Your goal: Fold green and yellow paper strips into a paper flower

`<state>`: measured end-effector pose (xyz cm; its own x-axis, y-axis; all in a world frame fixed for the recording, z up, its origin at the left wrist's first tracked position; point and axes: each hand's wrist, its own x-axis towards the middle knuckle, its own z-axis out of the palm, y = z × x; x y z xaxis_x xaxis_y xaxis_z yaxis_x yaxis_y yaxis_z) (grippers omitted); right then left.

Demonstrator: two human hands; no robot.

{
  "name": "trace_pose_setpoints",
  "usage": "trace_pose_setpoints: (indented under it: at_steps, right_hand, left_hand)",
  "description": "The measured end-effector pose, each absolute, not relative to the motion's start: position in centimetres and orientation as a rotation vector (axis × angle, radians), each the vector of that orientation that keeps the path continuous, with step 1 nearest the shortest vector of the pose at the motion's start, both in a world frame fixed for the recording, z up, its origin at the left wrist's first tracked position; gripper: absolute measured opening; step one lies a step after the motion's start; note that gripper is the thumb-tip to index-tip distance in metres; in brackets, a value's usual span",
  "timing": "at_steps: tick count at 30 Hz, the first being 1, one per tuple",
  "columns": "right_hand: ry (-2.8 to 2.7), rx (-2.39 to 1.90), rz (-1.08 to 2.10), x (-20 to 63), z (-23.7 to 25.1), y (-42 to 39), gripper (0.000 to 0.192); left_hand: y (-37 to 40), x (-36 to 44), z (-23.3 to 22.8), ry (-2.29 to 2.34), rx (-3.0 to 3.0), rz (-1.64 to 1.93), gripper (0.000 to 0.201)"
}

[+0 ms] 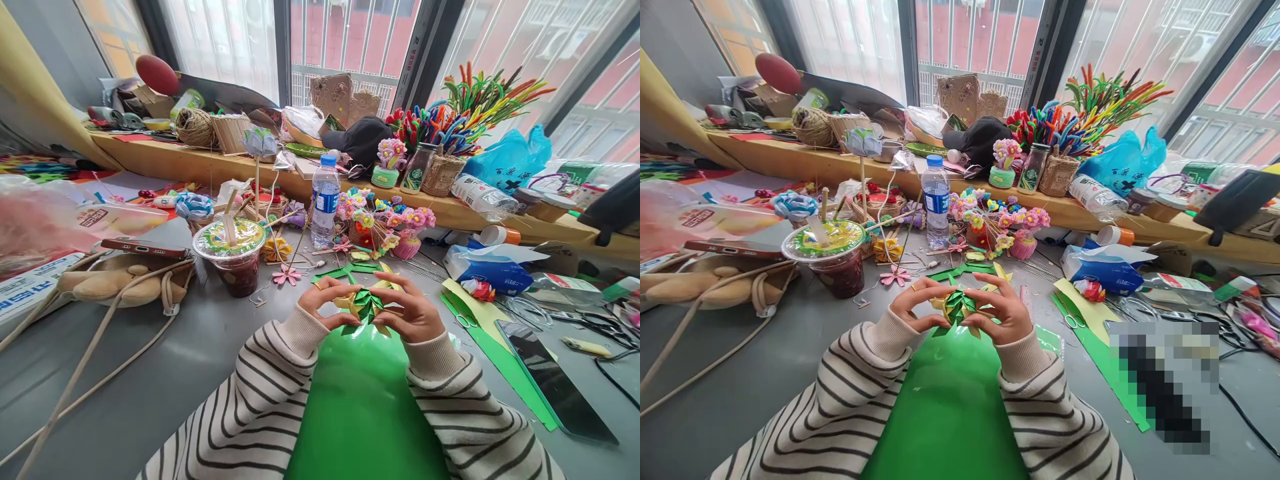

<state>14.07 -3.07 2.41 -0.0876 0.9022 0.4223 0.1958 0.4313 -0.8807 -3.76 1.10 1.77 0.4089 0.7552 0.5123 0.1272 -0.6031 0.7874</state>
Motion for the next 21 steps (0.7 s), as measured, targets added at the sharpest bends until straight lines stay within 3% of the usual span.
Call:
trace_pose_setpoints:
  at_steps: [11, 21]
  right_hand:
    - [-1.729, -1.016, 0.847, 15.3, 2.2, -2.4, 0.039]
    - [-1.686, -1.008, 0.82, 15.3, 1.3, -2.3, 0.032]
  left_hand:
    - [0.6, -3.3, 2.0, 0.732, 1.64, 1.129, 0.043]
    - [0.2, -3.0, 1.8, 0.775, 1.672, 1.114, 0.043]
